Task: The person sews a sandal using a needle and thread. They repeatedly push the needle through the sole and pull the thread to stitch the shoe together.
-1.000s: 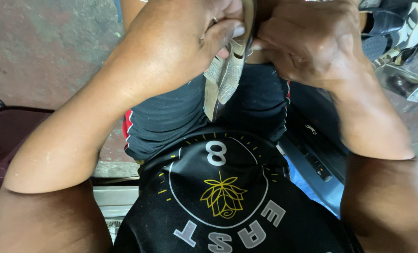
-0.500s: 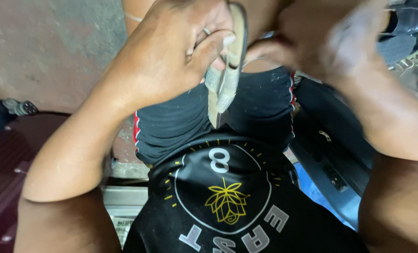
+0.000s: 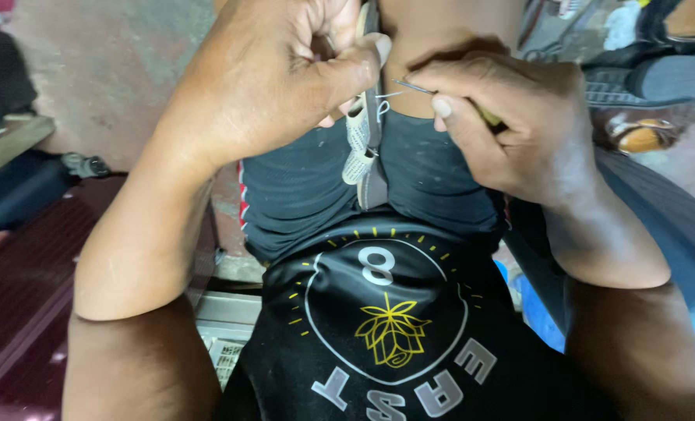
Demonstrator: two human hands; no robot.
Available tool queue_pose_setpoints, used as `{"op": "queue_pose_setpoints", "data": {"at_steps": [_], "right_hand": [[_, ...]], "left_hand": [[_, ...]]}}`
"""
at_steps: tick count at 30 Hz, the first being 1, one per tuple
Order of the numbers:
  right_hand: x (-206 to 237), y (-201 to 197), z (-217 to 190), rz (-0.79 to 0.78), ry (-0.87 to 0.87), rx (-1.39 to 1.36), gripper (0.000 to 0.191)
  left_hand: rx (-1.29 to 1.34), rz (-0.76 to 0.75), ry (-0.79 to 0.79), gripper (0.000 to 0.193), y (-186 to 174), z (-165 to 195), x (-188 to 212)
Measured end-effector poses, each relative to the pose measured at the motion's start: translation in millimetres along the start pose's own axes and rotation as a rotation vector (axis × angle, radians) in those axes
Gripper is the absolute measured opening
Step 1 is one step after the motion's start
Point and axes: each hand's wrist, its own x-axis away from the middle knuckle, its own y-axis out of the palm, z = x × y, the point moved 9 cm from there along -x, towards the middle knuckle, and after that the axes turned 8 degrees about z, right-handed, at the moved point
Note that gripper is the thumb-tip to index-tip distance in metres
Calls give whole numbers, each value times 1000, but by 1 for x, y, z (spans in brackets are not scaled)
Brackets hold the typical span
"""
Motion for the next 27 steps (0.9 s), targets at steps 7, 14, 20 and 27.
{"op": "queue_pose_setpoints", "data": {"at_steps": [7,14,20,27], "right_hand": [[-3,4,-9,19,-115,48,23],[-9,7,-15,16,-153,67,25],[-10,6,-32,49,-269,206,25],[-12,7,-43,33,-305,273,28]], "left_hand": [[114,-64,-110,23,-1,-17,6],[111,-105,-117,26,2,-22,7],[90,-168,-130,26,-3,-28,7],[164,-264,-56,24,1,-30,11]]}}
